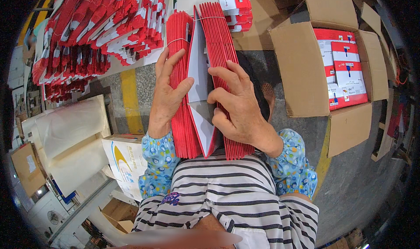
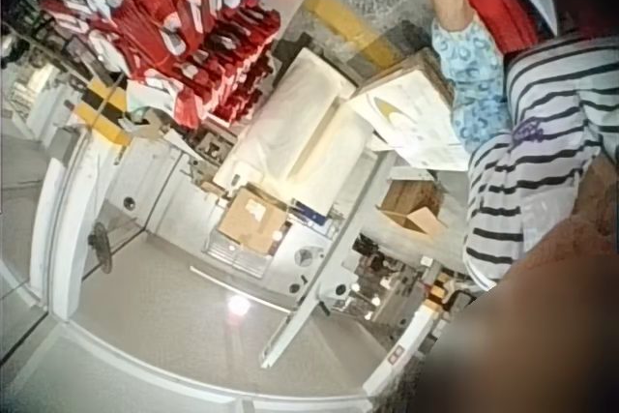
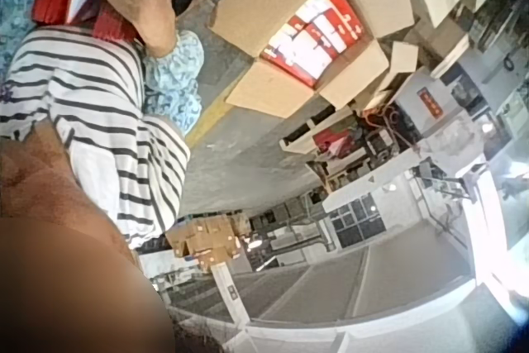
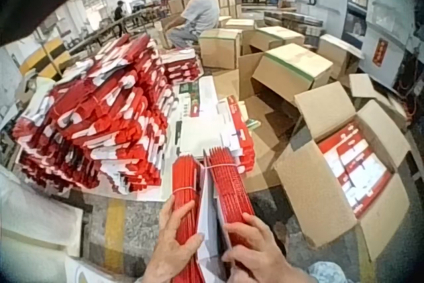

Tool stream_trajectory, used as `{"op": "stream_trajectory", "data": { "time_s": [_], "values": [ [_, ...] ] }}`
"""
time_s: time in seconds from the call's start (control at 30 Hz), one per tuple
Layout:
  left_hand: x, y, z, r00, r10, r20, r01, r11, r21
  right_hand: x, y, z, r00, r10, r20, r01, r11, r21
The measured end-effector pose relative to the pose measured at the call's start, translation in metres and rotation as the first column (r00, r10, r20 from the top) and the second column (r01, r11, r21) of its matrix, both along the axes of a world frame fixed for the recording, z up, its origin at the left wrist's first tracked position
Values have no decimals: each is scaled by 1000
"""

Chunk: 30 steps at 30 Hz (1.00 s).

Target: Sorting and packing red paper folders into cardboard boxes.

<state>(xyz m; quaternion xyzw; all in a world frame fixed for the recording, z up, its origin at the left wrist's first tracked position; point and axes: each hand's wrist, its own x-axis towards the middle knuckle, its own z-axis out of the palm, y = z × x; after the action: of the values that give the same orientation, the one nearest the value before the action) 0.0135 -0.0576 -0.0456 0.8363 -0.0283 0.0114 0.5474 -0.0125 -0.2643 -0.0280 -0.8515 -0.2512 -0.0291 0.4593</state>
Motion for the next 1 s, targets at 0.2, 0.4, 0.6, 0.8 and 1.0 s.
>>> {"op": "stream_trajectory", "data": {
  "time_s": [0.2, 0.4, 0.6, 0.8, 1.0],
  "values": [
    [-1, -3, -2, 996, -58, 64, 47, 986, 161, 3, 3, 3, 996, -33, 83, 37, 998, -52],
    [4, 10, -14, 996, -51, 71, 42, 992, 115, 5, 8, -4, 992, -126, 12, 125, 989, 79],
    [5, 6, -17, 992, 56, -112, -75, 982, -171, 3, 14, 9, 999, 3, 54, 7, 984, -181],
    [5, 1, -16, 978, -1, -208, -82, 917, -391, 4, 16, 11, 1000, -1, 14, 3, 981, -193],
    [5, -1, -14, 976, -11, -216, -89, 890, -446, 4, 17, 13, 999, -35, 6, 36, 988, -152]
  ]
}}
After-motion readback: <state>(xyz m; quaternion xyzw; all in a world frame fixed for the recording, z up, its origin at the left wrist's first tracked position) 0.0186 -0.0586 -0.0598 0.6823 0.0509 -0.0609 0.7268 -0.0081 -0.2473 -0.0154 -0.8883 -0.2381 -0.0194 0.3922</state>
